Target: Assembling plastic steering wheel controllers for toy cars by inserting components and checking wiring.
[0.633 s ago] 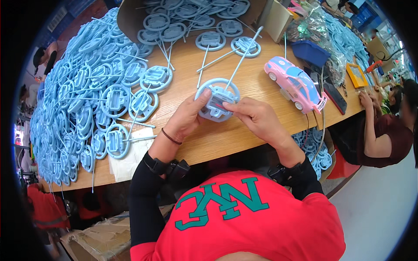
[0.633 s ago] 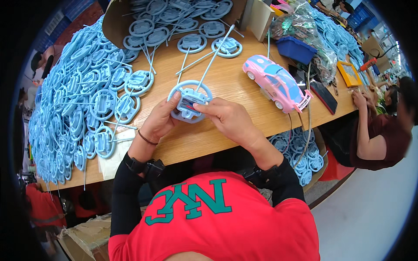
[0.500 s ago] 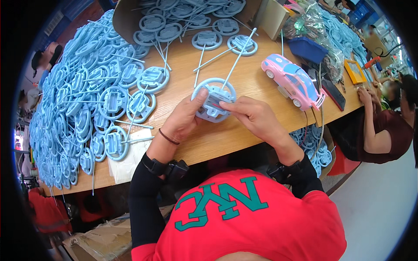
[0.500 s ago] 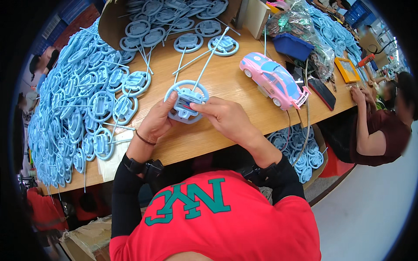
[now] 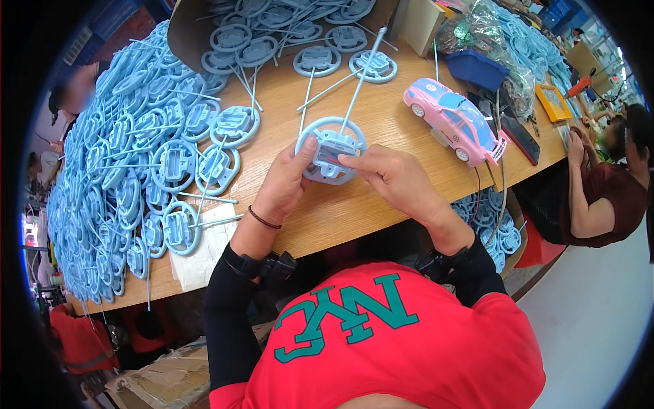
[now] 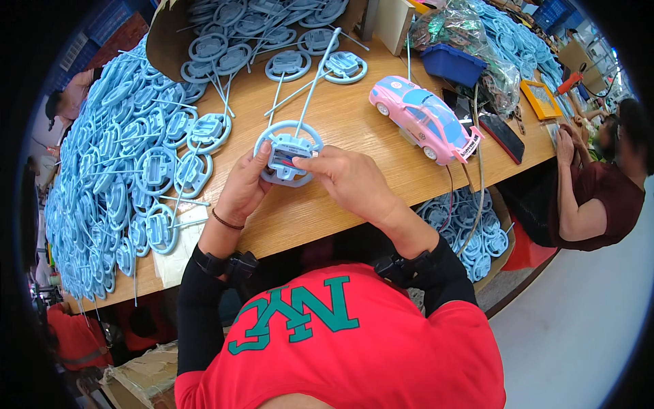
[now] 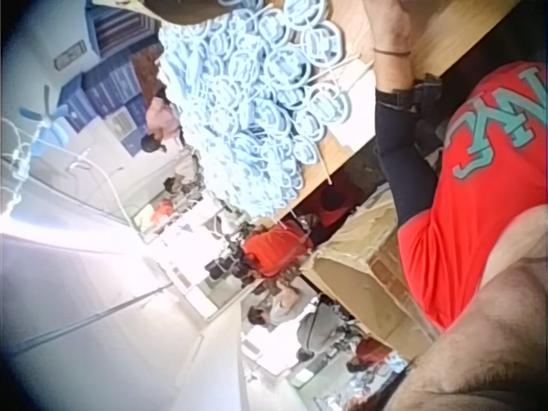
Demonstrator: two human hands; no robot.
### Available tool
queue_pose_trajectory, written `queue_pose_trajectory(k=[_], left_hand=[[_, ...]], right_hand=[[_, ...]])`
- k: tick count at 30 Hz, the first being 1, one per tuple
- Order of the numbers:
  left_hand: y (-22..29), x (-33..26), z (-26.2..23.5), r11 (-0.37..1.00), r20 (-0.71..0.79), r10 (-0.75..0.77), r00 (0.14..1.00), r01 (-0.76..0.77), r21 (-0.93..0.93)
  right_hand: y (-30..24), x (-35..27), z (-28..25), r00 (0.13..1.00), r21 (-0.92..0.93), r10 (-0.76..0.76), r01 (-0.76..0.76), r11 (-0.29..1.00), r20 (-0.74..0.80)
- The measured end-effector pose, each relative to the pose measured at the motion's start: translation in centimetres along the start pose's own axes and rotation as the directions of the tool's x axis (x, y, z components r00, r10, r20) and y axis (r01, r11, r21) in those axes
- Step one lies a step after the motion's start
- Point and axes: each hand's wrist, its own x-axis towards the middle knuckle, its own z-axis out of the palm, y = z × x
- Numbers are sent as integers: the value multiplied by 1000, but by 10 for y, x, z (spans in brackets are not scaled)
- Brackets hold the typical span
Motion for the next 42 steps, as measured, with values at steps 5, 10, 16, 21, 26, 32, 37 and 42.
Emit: queue_pose_trajectory(k=[5,10,16,21,26,32,37,42], left_hand=[[-7,3,-7,1000,-6,24,1000,-24,1],[-2,1,-1,998,-4,20,1000,-20,-51],[-1,4,-1,991,17,-15,1000,17,-134],[0,2,-3,992,50,-12,999,19,-128],[-1,2,-1,992,28,24,999,-20,-126],[-8,5,1,992,-71,78,994,-85,-97],[-9,5,-2,992,-119,97,988,-105,-63],[-13,10,-11,994,-166,98,981,-104,-27]], right_hand=[[-3,2,0,997,61,68,-70,996,34],[-4,4,1,999,121,51,-51,991,9],[-4,6,2,999,198,43,-42,979,-4],[-6,4,1,1000,148,23,-25,989,13],[-7,3,5,998,117,3,4,993,-56],[-3,3,9,998,53,19,-16,998,-63],[-5,5,9,999,83,18,-14,996,-47],[-5,6,11,999,77,12,-8,997,-53]])
